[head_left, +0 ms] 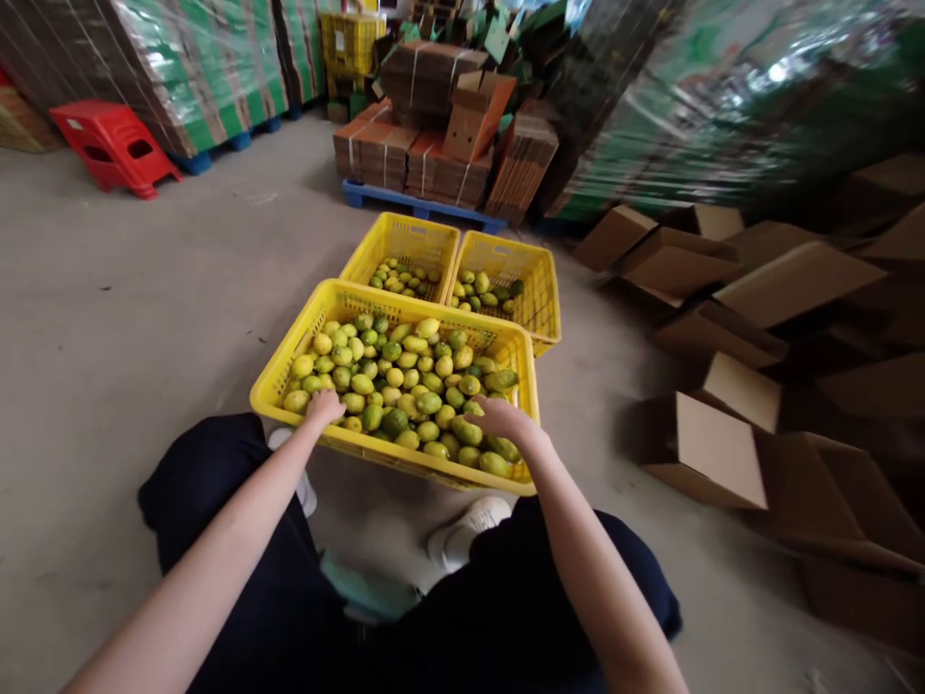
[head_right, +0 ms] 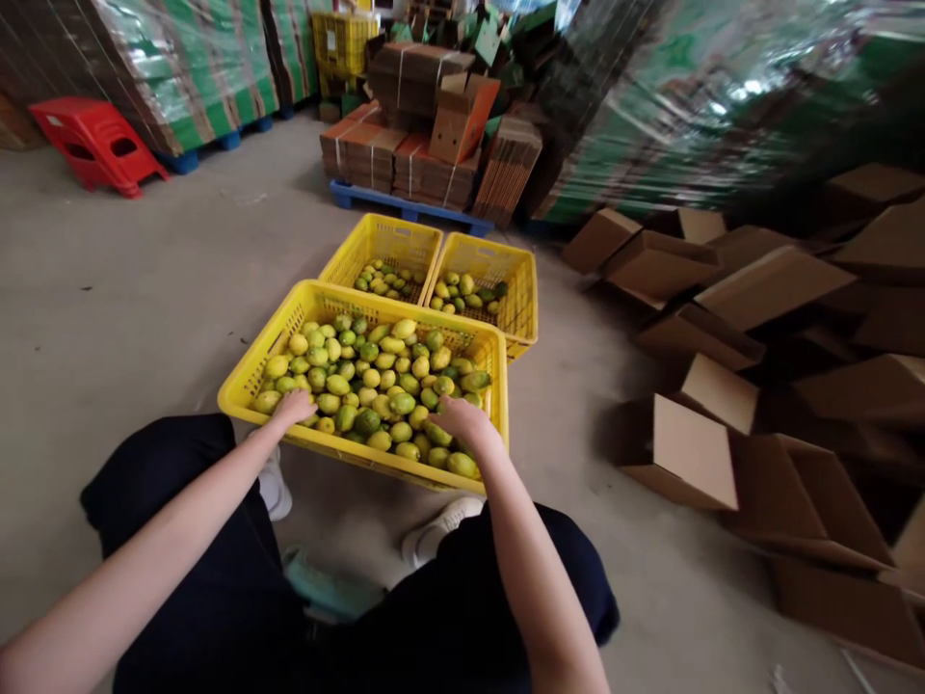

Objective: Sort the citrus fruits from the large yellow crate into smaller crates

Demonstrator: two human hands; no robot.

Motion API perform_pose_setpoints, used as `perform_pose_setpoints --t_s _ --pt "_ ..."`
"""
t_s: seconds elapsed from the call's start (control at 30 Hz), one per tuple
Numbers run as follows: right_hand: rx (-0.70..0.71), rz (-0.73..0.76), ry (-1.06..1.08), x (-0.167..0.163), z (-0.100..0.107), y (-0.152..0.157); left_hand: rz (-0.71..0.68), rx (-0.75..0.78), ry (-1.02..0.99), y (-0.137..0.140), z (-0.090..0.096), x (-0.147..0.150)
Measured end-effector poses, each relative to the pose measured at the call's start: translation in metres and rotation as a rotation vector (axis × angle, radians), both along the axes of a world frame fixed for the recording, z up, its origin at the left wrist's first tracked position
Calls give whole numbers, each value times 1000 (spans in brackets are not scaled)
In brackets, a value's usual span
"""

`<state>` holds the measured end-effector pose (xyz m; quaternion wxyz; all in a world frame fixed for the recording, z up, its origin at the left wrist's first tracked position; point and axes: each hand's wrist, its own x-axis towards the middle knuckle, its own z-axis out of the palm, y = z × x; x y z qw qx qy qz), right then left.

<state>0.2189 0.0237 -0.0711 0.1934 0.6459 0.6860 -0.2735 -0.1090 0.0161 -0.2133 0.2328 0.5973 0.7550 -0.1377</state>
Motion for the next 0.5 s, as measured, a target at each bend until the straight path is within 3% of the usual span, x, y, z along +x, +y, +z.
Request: perform_pose_setpoints --t_s 0.5 --pt "-20 167 -105 -14 2 16 -14 -4 25 3 3 -3"
